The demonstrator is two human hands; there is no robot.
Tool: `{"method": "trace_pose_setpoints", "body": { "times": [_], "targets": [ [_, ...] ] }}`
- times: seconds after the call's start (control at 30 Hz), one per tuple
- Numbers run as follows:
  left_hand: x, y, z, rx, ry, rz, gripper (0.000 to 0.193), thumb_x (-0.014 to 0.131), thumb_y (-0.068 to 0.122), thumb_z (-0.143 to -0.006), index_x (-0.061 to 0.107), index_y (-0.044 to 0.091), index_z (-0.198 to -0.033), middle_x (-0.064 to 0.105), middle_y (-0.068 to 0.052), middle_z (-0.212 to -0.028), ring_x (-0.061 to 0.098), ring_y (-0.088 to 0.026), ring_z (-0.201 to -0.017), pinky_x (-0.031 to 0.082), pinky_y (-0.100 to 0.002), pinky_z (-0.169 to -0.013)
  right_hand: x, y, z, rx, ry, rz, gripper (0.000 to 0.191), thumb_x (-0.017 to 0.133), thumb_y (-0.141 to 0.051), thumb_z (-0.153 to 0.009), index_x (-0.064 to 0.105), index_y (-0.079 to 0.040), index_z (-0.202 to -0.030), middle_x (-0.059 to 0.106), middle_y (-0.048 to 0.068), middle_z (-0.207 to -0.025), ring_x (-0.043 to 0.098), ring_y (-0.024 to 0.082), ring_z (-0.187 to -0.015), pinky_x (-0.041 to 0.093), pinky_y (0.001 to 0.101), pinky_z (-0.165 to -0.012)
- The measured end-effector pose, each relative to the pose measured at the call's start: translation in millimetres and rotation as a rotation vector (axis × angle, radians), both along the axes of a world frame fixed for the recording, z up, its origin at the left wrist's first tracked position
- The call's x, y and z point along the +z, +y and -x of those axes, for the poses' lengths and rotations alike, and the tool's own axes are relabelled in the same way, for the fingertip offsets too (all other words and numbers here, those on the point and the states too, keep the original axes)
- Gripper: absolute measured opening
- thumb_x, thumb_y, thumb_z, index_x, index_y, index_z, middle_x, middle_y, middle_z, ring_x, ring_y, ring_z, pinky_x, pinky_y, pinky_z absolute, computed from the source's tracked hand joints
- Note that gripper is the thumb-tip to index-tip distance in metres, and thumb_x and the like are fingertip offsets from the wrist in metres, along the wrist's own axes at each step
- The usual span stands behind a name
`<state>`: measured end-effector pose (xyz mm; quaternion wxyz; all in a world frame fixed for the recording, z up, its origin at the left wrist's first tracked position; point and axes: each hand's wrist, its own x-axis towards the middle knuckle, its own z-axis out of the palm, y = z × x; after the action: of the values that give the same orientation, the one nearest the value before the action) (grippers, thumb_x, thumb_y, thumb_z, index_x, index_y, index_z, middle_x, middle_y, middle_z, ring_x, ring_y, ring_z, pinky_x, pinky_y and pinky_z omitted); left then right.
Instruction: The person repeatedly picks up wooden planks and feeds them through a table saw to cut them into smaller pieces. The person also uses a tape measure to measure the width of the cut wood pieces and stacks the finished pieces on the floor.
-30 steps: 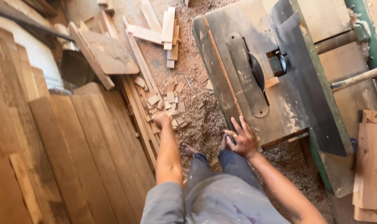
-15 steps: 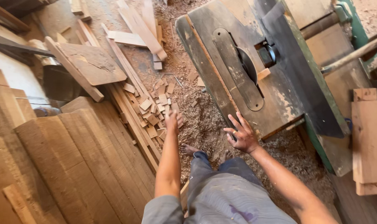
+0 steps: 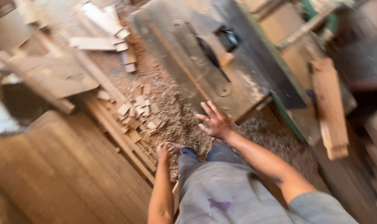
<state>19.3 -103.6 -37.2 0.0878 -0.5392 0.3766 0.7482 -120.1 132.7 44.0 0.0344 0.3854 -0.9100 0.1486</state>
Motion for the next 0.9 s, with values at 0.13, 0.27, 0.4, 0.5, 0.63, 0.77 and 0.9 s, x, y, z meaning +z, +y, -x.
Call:
{"method": "trace_pose_setpoints", "body": {
  "times": [0.13,0.27,0.4,0.5,0.63,0.77,0.9],
  "targets": [
    [-7,-7,-1,-0.064,0.025,0.114,0.034,0.064,0.016,-0.098,0.055,0.006,-0.129,0.07,-0.01,-0.105,0.07,-0.017,-0.084,0.057,-0.025,-0.059,1,42,-38,-0.053,-0.096,-0.041,0.057,0.071,-0.048,-0.091,0.06,-0.025,-0.141,0.039,0.017,-0.159,0.044,0.037,-0.142,0.055,0.0491,-0.097],
    [-4,3,4,-0.058,0.058,0.281,0.032,0.065,0.01,-0.097,0.06,0.001,-0.127,0.072,-0.014,-0.11,0.072,-0.019,-0.093,0.065,-0.026,-0.075,23,114,-67,-0.022,-0.316,-0.009,0.053,0.067,-0.047,-0.097,0.061,-0.021,-0.143,0.056,0.018,-0.147,0.059,0.033,-0.127,0.062,0.0413,-0.084],
    [31,42,24,-0.062,0.241,0.553,0.03,0.061,0.015,-0.1,0.06,0.004,-0.128,0.07,-0.013,-0.113,0.071,-0.018,-0.094,0.062,-0.025,-0.075,59,176,-30,-0.101,-0.32,0.236,0.034,0.066,-0.041,-0.097,0.077,-0.019,-0.119,0.08,0.008,-0.11,0.076,0.02,-0.093,0.067,0.0351,-0.076],
    [66,96,61,-0.118,0.419,0.717,0.028,0.061,0.014,-0.102,0.06,0.003,-0.127,0.071,-0.015,-0.107,0.071,-0.019,-0.087,0.062,-0.027,-0.07,94,234,27,-0.279,-0.178,0.571,0.023,0.06,-0.024,-0.107,0.069,-0.012,-0.089,0.077,0.007,-0.1,0.076,0.019,-0.099,0.062,0.0353,-0.096],
    [113,190,129,-0.481,0.558,1.053,0.021,0.066,0.015,-0.1,0.069,0.007,-0.119,0.074,-0.012,-0.108,0.073,-0.016,-0.081,0.063,-0.03,-0.072,122,305,118,-0.571,-0.257,1.084,0.014,0.058,-0.015,-0.11,0.06,-0.001,-0.111,0.073,0.012,-0.103,0.07,0.017,-0.095,0.06,0.0315,-0.091],
    [146,286,216,-1.032,0.479,1.167,0.027,0.064,0.014,-0.091,0.069,0.005,-0.116,0.047,-0.017,-0.158,0.074,-0.029,-0.085,0.061,-0.039,-0.074,121,333,167,-0.536,-0.329,0.991,0.026,0.056,-0.017,-0.109,0.059,0.004,-0.125,0.073,0.015,-0.106,0.07,0.015,-0.091,0.057,0.0277,-0.081],
    [144,338,302,-0.898,0.39,1.334,0.045,0.059,0.011,-0.087,0.056,-0.006,-0.129,0.02,-0.036,-0.162,0.073,-0.039,-0.085,0.059,-0.047,-0.076,105,329,169,-0.335,-0.432,0.971,0.025,0.058,-0.017,-0.112,0.059,0.004,-0.125,0.073,0.018,-0.109,0.071,0.017,-0.095,0.06,0.0292,-0.087]
  ]
}}
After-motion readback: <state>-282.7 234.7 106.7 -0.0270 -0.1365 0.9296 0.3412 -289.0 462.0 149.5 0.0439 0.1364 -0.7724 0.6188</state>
